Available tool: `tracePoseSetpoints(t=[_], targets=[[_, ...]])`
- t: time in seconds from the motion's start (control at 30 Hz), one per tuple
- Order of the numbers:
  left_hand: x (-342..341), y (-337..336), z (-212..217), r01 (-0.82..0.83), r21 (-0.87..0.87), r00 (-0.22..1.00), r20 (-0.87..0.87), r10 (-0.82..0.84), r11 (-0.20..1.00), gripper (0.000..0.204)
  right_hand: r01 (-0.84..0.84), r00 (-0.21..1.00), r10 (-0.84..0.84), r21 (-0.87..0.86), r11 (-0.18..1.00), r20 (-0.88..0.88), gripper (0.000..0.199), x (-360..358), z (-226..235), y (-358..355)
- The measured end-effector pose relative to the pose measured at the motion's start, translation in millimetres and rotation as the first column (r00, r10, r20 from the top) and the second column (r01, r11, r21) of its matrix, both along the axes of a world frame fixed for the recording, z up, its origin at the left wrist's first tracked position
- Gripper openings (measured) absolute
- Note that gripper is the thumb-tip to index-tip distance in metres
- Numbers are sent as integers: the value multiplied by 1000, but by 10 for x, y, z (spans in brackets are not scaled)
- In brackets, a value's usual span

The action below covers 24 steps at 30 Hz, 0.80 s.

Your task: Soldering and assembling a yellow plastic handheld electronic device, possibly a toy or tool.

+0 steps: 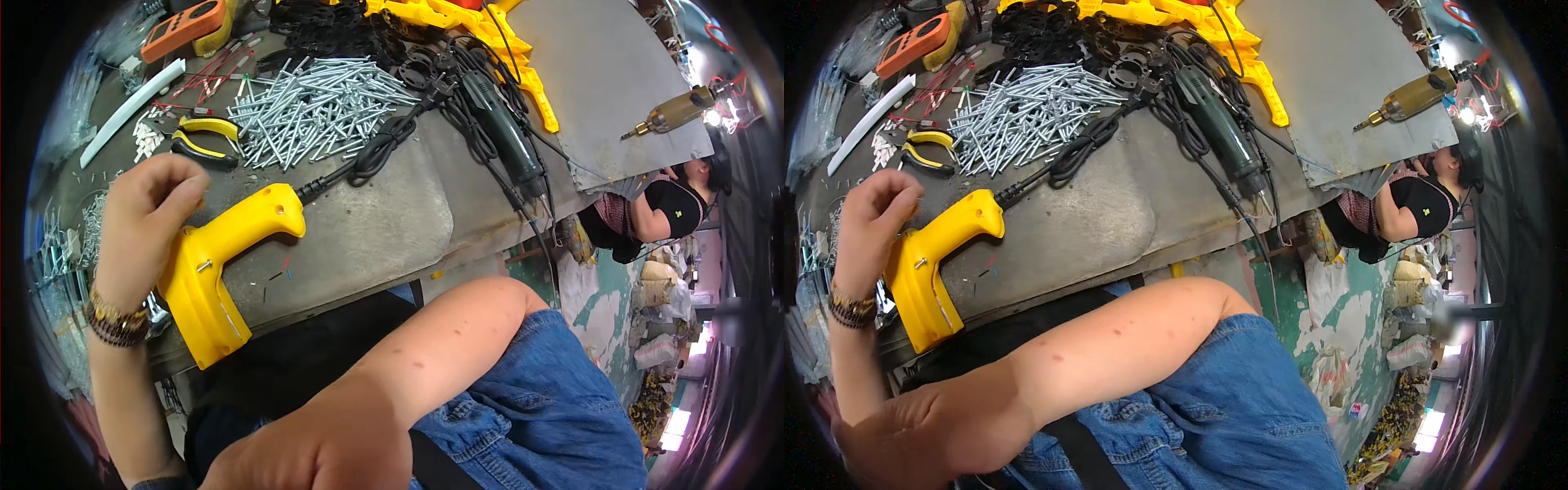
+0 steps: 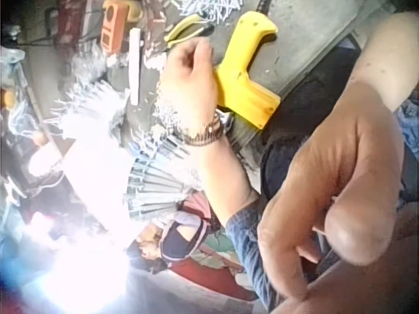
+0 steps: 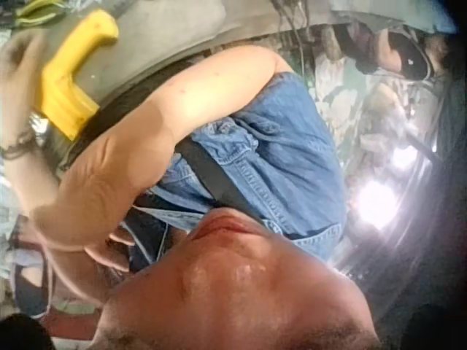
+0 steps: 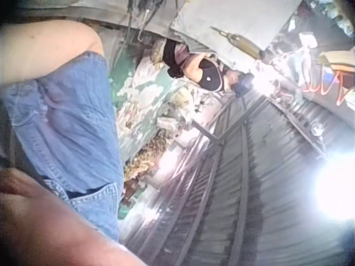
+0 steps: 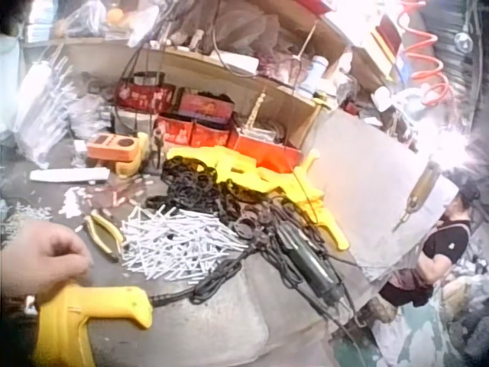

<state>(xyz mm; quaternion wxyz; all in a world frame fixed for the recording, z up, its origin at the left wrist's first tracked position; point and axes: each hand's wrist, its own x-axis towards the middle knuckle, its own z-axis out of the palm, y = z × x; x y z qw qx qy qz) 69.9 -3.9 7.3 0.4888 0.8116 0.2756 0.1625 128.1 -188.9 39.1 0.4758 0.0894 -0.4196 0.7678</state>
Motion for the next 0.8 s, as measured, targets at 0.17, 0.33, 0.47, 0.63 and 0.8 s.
tracePoseSetpoints(t=[0.17,0.33,0.47,0.63,0.8], targets=[[208,-60,-50,30,-105,998,56,-24,994,15,-14,983,-3,-91,996,-182,50,-9,-28,-95],[355,-103,-21,133,-152,987,-71,-145,979,11,59,967,-51,25,998,-250,51,129,-34,-43],[438,-121,-76,159,-39,981,-106,-162,987,12,243,970,-242,-81,967,18,56,625,-70,-179],[408,-141,3,171,-4,964,-207,-168,985,22,662,135,-760,513,547,636,62,1727,-53,-492],[148,-218,91,402,336,909,-260,-326,852,60,16,-998,69,954,301,-5,47,2845,-330,-897]])
